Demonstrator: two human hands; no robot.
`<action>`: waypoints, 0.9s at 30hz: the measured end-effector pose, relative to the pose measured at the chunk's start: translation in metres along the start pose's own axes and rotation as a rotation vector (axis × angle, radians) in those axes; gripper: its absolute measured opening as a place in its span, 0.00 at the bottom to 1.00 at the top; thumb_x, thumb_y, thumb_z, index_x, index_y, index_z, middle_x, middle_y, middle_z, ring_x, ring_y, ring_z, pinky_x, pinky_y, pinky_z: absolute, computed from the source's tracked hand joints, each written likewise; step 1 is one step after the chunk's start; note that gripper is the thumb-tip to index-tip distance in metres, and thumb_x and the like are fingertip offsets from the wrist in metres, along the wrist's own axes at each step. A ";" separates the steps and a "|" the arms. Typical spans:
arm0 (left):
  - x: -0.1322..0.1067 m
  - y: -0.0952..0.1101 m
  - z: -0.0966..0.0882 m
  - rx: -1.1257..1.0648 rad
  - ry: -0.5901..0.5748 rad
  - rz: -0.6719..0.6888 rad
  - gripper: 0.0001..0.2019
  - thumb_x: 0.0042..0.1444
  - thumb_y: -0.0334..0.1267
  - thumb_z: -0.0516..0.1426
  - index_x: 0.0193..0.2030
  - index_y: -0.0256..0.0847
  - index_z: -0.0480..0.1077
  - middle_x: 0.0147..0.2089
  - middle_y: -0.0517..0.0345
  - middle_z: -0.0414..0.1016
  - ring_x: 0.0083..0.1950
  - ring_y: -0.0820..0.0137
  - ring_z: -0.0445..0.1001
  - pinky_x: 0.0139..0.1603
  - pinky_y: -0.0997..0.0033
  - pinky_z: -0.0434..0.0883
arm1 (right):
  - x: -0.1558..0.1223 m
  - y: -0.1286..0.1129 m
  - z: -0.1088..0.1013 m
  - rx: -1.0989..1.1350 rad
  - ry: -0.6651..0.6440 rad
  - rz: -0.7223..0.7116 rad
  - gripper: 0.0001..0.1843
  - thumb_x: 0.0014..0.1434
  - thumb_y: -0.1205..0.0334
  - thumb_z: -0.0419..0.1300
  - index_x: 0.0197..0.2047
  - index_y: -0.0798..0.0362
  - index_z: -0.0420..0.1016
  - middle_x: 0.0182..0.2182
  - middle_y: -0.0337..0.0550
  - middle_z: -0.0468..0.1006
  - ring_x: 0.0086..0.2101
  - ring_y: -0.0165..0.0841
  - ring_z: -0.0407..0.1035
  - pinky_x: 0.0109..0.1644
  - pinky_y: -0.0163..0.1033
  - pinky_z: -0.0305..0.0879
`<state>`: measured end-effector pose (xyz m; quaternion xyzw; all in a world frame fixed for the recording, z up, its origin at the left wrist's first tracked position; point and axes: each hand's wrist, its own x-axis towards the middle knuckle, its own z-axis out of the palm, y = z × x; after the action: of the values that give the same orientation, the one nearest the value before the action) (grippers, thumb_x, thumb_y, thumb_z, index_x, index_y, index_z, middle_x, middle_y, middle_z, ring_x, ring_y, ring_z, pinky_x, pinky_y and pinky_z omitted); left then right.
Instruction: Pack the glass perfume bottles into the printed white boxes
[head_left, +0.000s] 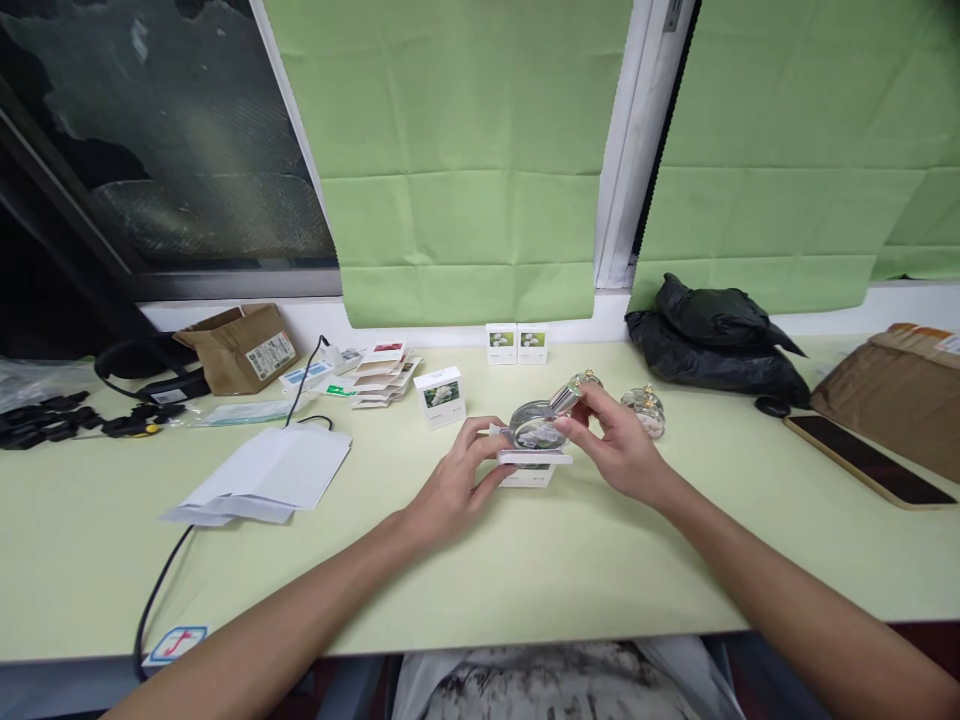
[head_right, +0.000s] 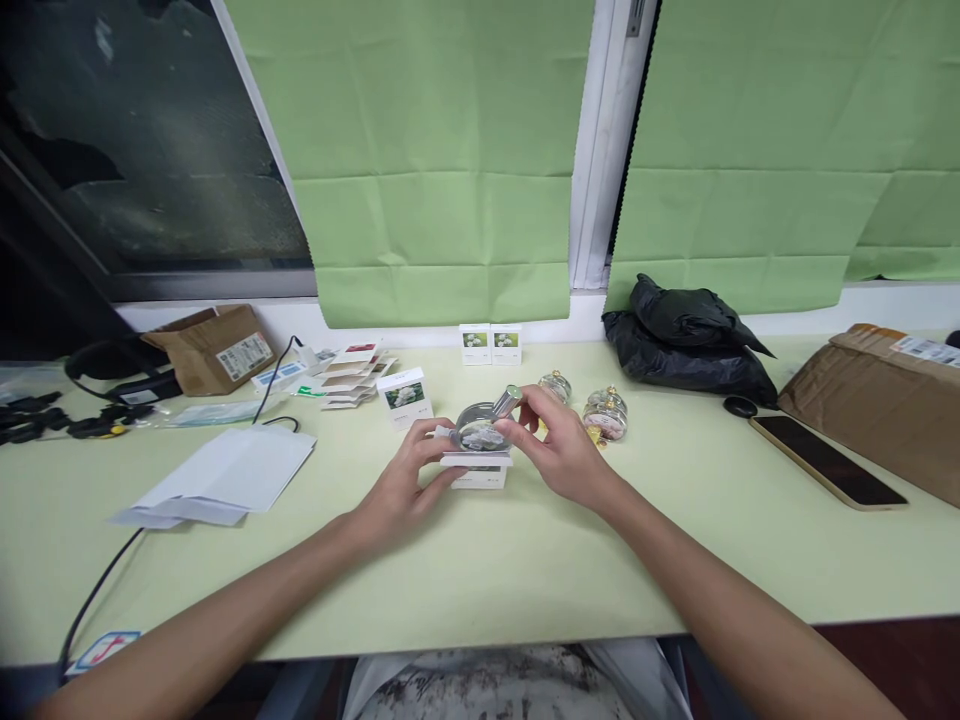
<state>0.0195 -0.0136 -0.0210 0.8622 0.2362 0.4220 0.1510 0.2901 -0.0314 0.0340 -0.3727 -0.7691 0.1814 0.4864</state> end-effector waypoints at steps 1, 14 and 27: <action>0.000 0.001 0.002 -0.042 0.018 -0.010 0.17 0.72 0.32 0.58 0.63 0.51 0.62 0.65 0.48 0.66 0.70 0.59 0.68 0.61 0.55 0.78 | 0.000 -0.001 0.000 -0.016 -0.015 -0.016 0.11 0.74 0.50 0.60 0.43 0.47 0.72 0.34 0.40 0.68 0.36 0.37 0.64 0.41 0.43 0.61; 0.009 0.024 0.003 -0.300 -0.034 -0.433 0.19 0.69 0.43 0.61 0.63 0.48 0.63 0.58 0.52 0.78 0.52 0.65 0.78 0.48 0.66 0.75 | -0.004 -0.002 0.006 0.061 -0.044 -0.026 0.19 0.72 0.54 0.63 0.63 0.39 0.69 0.56 0.46 0.73 0.48 0.41 0.72 0.54 0.48 0.71; 0.013 0.020 0.009 -0.369 -0.065 -0.445 0.12 0.69 0.46 0.62 0.50 0.41 0.72 0.49 0.52 0.77 0.50 0.62 0.77 0.47 0.67 0.75 | -0.007 -0.004 0.009 0.032 -0.057 -0.032 0.16 0.74 0.54 0.60 0.62 0.41 0.72 0.53 0.46 0.77 0.48 0.41 0.73 0.55 0.49 0.73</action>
<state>0.0390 -0.0236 -0.0085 0.7601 0.3336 0.3868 0.4017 0.2823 -0.0383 0.0282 -0.3474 -0.7853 0.1967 0.4732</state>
